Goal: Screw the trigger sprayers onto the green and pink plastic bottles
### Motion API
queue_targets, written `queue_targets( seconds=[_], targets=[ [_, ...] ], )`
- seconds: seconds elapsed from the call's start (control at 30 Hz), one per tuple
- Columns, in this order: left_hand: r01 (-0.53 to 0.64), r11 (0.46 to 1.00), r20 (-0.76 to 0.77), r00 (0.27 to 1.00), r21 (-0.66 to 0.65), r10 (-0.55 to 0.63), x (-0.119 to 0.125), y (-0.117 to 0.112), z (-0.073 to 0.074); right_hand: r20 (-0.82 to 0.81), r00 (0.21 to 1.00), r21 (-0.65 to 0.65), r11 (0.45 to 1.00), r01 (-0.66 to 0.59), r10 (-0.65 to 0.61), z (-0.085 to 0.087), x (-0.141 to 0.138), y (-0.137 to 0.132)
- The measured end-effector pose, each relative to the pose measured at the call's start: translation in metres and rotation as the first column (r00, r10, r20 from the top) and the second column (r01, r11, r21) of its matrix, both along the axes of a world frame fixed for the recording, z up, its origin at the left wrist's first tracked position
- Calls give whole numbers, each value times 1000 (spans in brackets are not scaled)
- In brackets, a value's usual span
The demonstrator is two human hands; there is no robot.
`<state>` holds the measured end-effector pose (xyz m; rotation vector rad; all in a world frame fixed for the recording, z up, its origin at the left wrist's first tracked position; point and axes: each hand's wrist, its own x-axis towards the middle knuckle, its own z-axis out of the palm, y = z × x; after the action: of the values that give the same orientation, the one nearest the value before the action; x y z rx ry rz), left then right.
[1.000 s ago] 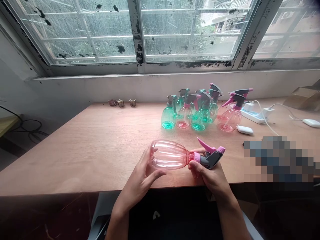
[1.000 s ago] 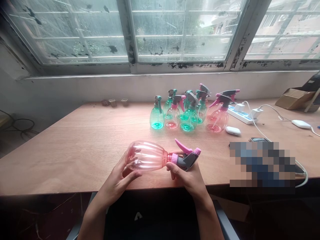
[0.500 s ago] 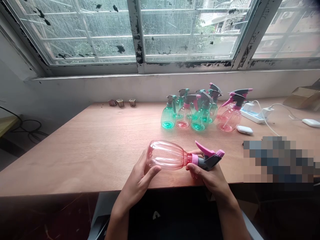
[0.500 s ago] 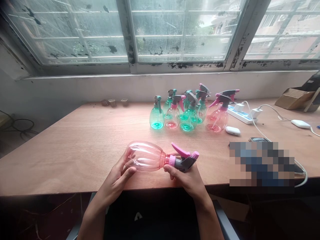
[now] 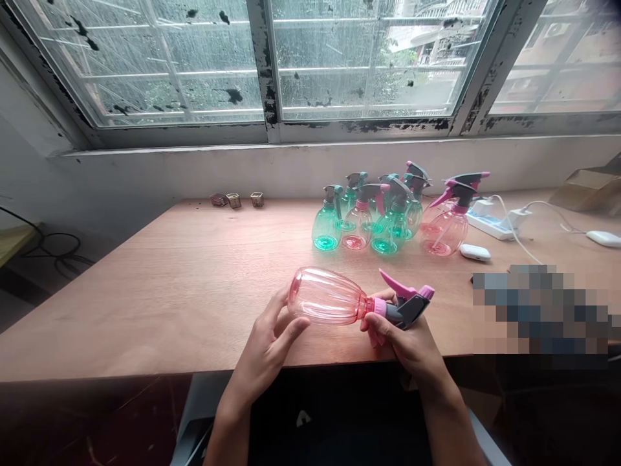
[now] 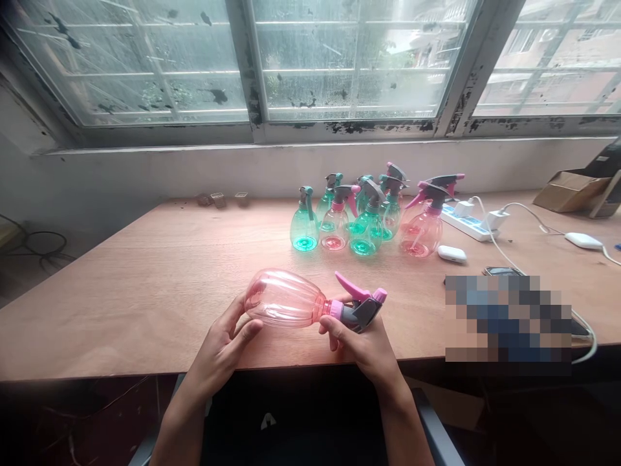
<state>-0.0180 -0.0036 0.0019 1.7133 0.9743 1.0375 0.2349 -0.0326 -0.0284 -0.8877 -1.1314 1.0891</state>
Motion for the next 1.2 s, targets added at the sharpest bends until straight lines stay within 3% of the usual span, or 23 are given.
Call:
queue_targets(
  seconds=[0.2, 0.4, 0.57, 0.83, 1.03, 1.2],
  targets=[
    [-69, 991, -41, 996, 119, 74, 2, 2, -1, -43, 999, 36, 999, -1, 3, 0, 0, 2],
    [-51, 999, 11, 999, 7, 51, 1, -2, 2, 80, 996, 0, 1000, 23, -23, 2, 2, 1],
    [-160, 986, 141, 976, -41, 165, 0, 0, 1, 177, 984, -79, 997, -7, 21, 7, 2, -3],
    [-87, 990, 109, 991, 113, 74, 2, 3, -2, 74, 996, 30, 999, 38, -40, -4, 5, 5],
    [-50, 999, 78, 996, -12, 50, -1, -1, -3, 196, 979, -5, 998, 64, -61, 3, 5, 1],
    [-116, 992, 107, 987, -47, 120, -1, 1, -3, 303, 951, -31, 997, 74, -62, 12, 1, -2]
  ],
)
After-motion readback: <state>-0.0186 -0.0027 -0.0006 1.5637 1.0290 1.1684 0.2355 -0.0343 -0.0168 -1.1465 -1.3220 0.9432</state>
